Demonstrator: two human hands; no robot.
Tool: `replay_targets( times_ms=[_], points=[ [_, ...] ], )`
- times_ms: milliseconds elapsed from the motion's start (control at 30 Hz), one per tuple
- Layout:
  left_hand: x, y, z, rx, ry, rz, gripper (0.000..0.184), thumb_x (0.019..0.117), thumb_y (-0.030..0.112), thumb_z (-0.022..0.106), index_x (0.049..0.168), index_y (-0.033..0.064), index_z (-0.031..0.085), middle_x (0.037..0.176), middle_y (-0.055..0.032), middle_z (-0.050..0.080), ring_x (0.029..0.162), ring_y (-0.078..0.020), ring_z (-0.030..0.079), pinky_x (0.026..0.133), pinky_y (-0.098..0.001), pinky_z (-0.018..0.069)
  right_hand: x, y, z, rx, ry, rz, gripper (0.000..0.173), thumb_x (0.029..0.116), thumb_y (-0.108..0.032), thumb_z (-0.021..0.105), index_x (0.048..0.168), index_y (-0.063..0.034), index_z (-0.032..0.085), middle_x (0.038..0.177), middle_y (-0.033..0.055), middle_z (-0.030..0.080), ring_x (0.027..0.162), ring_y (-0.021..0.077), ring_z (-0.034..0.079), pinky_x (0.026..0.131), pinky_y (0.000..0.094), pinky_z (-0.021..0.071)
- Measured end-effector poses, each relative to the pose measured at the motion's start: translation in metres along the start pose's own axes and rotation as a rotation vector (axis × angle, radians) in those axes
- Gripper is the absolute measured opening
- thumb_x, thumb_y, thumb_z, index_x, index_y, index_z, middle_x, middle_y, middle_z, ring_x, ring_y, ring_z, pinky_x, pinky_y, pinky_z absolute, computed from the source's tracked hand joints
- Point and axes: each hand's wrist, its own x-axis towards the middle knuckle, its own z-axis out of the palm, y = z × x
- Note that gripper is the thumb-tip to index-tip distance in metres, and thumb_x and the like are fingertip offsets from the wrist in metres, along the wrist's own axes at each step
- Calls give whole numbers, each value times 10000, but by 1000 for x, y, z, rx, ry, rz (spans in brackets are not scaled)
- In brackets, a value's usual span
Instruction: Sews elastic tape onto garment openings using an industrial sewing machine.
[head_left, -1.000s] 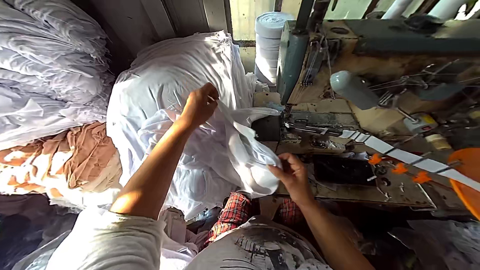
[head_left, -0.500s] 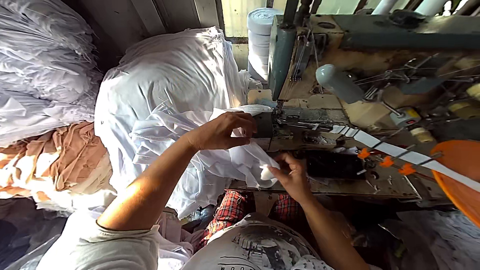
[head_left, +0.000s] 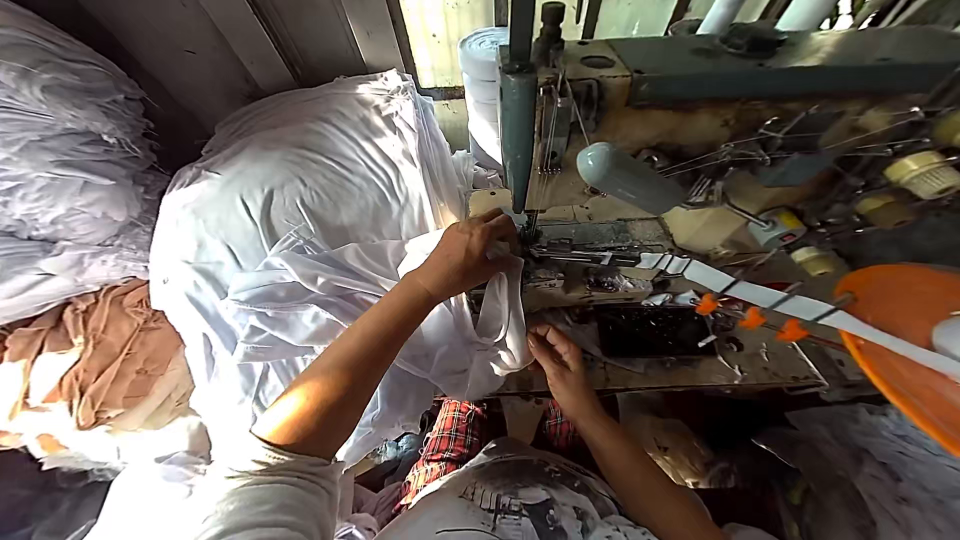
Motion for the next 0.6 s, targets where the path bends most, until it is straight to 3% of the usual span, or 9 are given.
replay_targets(
  times_ms=[33,100,167,233,300,367,467,533,600],
  points=[
    [-2,6,1,106,56,74,190,890,176,759,940,-2,712,994,-174,697,962,-356,671,830,-532,534,1,2,0,-12,0,-30,165,1028,-47,513,1050,51,643,910,4,665,802,0,640,742,178,554],
    [-4,20,1,301,106,175,167,925,141,676,816,19,706,878,-155,670,868,-360,644,722,-495,486,3,5,1,-29,6,-88,159,1021,-38,518,1034,55,646,920,-9,667,860,-25,630,821,172,538],
    [-8,36,5,376,81,138,152,931,47,652,800,-1,712,813,-158,667,811,-361,668,680,-487,524,3,5,5,-31,25,-104,155,1022,-38,510,1024,57,633,916,-21,649,867,-46,611,830,152,519],
    [-15,46,13,360,64,53,121,919,-1,645,824,-15,718,838,-168,667,830,-360,673,688,-491,537,2,10,7,26,51,-109,155,1029,-29,482,1050,60,607,934,-18,631,884,-35,609,855,165,522],
    [-25,53,23,339,72,-21,126,938,29,625,892,-11,735,926,-176,682,915,-361,677,740,-498,539,-1,17,4,137,90,-104,151,1043,-34,450,1065,16,591,937,-22,635,881,4,633,850,215,553],
    [-35,59,31,331,73,-84,178,933,49,620,1043,-9,747,1068,-192,690,1012,-372,675,796,-516,548,-2,20,1,206,142,-114,158,1047,-43,429,1064,-30,586,914,-54,637,840,-6,634,787,197,551],
    [-45,52,44,352,154,-60,348,868,-36,567,1172,-6,732,1222,-190,690,1124,-355,672,922,-499,543,-5,17,-3,247,209,-113,184,1054,-49,394,1102,-33,571,952,-43,656,890,16,659,845,234,572],
    [-47,41,48,328,180,-8,365,912,-10,520,1218,-9,719,1274,-185,684,1193,-337,656,1004,-465,522,-4,12,-5,230,236,-136,188,1057,-52,403,1091,-30,586,944,-48,667,890,9,663,854,222,569],
    [-47,36,47,268,177,14,361,981,115,487,1238,6,716,1309,-163,676,1259,-308,627,1067,-446,492,-2,7,-6,183,193,-162,200,1061,-75,427,1086,-30,620,949,-58,678,905,-5,655,864,209,557]
  ],
)
